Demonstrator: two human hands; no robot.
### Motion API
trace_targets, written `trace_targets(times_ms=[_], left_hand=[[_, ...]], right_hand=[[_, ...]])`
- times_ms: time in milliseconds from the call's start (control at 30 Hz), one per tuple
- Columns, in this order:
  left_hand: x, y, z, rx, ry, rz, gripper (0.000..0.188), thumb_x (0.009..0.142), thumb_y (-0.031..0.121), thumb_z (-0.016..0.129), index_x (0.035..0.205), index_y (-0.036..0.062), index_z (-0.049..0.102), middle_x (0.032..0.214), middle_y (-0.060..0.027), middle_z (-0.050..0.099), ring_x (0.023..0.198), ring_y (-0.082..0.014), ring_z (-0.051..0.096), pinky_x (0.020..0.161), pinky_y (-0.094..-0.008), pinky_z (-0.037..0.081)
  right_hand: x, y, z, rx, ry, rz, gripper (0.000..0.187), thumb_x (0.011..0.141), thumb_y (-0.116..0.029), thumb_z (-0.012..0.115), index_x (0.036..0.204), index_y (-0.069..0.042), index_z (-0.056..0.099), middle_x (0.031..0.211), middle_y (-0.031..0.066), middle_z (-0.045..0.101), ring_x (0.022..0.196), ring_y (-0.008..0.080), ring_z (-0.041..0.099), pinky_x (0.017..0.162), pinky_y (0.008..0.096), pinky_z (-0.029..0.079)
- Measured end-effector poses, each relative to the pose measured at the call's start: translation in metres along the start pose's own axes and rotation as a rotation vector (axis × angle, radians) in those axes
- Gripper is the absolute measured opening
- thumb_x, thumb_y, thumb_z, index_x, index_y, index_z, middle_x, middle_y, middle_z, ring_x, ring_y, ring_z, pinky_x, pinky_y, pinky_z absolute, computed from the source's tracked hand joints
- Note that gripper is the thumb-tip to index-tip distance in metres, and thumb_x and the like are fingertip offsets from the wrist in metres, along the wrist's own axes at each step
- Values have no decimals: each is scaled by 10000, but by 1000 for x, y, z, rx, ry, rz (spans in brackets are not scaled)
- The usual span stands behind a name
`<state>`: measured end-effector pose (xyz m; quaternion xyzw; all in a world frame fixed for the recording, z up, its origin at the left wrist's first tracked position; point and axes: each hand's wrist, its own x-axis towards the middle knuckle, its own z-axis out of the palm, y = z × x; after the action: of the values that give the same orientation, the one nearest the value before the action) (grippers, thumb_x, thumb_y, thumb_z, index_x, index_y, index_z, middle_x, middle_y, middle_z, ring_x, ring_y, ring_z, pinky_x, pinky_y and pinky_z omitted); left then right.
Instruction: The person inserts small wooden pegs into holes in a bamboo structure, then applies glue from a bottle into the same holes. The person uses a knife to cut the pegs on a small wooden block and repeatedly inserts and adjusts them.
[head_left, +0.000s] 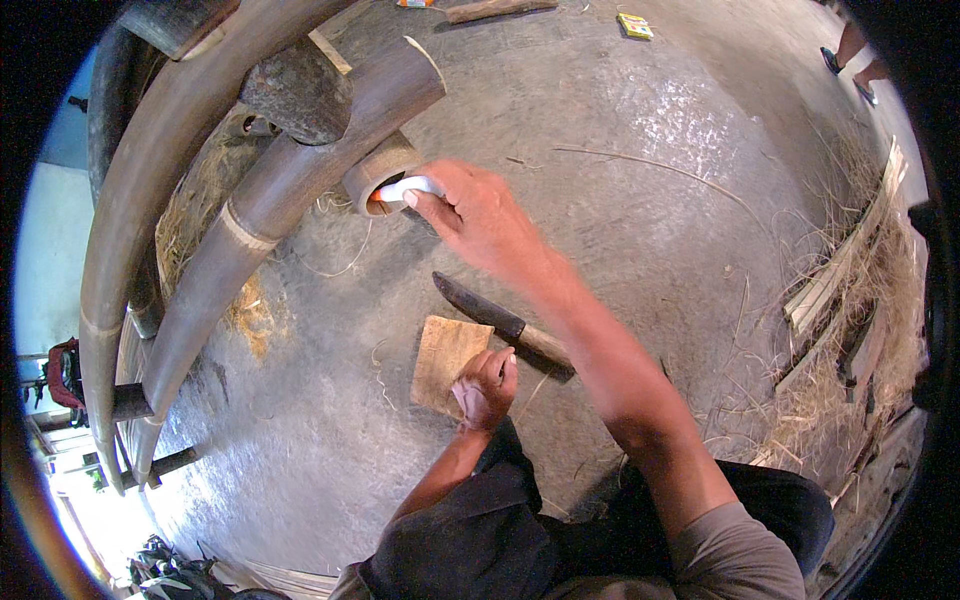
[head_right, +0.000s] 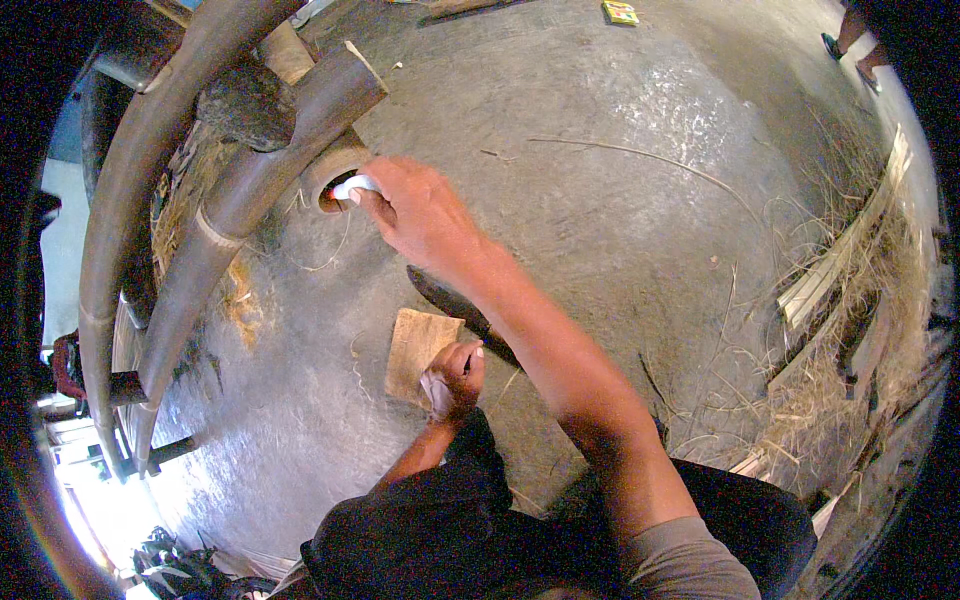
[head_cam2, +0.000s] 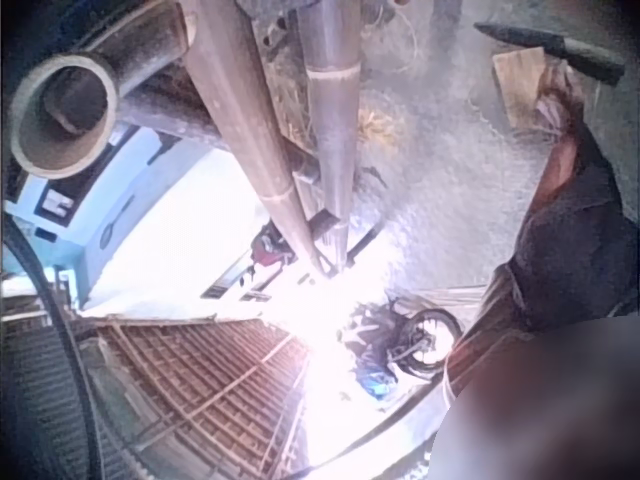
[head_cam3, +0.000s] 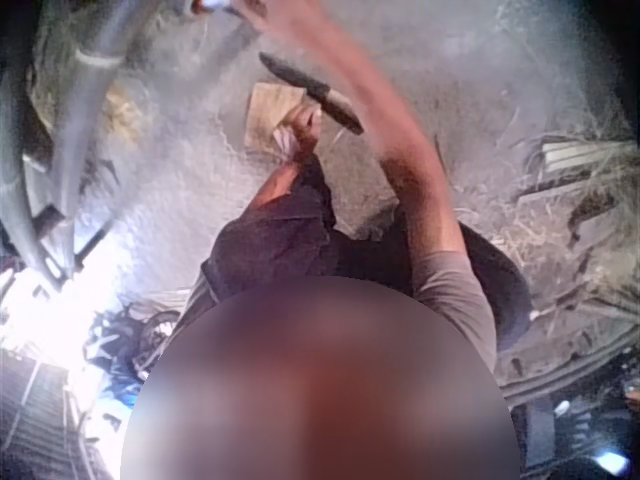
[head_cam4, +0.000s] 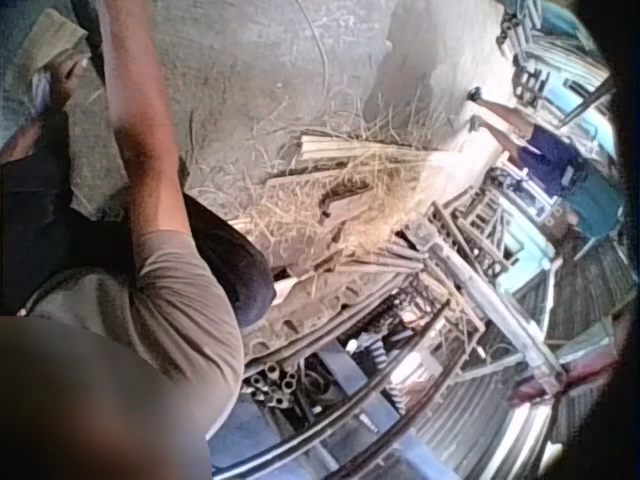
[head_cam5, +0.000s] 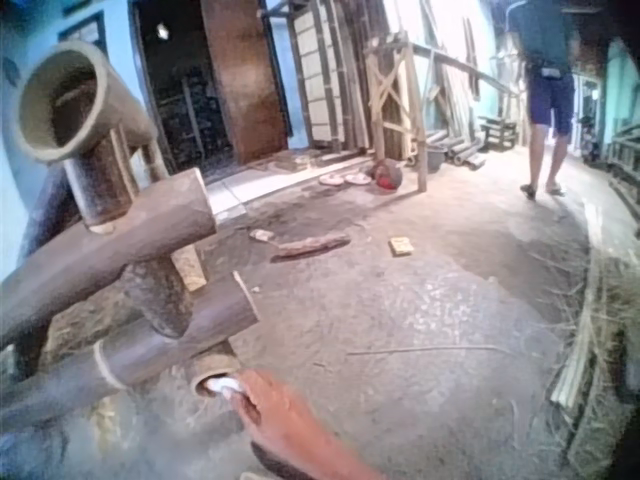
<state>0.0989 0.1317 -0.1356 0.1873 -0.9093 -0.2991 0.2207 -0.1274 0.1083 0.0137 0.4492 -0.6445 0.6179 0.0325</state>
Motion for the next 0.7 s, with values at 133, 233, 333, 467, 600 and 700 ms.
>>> trace_targets(times_ms=[133, 233, 333, 467, 600, 700], left_hand=[[-1, 0, -2, 13, -105, -94, 95, 863, 87, 671, 939, 80, 727, 792, -124, 670, 721, -324, 655, 647, -415, 525], [-2, -1, -2, 13, -104, -92, 100, 860, 78, 673, 946, 69, 723, 798, -124, 674, 728, -325, 657, 651, -412, 524], [-1, -2, -1, -9, -86, -61, 100, 858, 75, 674, 946, 64, 719, 796, -126, 671, 723, -328, 653, 647, -411, 521], [-1, -3, 0, -38, -77, -57, 89, 860, 81, 675, 939, 68, 716, 786, -130, 665, 713, -330, 647, 640, -415, 514], [-2, -4, 1, -15, -81, -69, 81, 863, 91, 680, 933, 71, 714, 779, -130, 659, 710, -332, 646, 635, -419, 512], [-1, -3, 1, -32, -48, -41, 77, 863, 99, 686, 933, 84, 715, 776, -123, 657, 703, -328, 644, 622, -417, 510]], right_hand=[[-1, -1, -1, 15, -51, 52, 130, 919, -96, 705, 994, -22, 629, 781, 156, 615, 629, 296, 596, 565, 396, 455], [0, -3, 1, -31, -21, -9, 131, 918, -94, 705, 998, -25, 627, 797, 163, 625, 643, 325, 604, 568, 406, 455], [3, -6, 4, -20, -31, 36, 127, 923, -98, 697, 1002, -28, 626, 795, 165, 620, 653, 330, 601, 577, 414, 455], [2, -5, -5, -10, -72, 9, 129, 927, -111, 693, 998, -28, 625, 798, 170, 619, 668, 336, 602, 586, 425, 451], [0, -2, -13, -23, -89, -55, 131, 929, -122, 694, 998, -32, 628, 788, 170, 613, 652, 339, 586, 573, 423, 437], [0, -3, -13, -18, -86, -24, 130, 931, -126, 694, 1004, -36, 635, 778, 168, 608, 629, 338, 569, 561, 415, 429]])
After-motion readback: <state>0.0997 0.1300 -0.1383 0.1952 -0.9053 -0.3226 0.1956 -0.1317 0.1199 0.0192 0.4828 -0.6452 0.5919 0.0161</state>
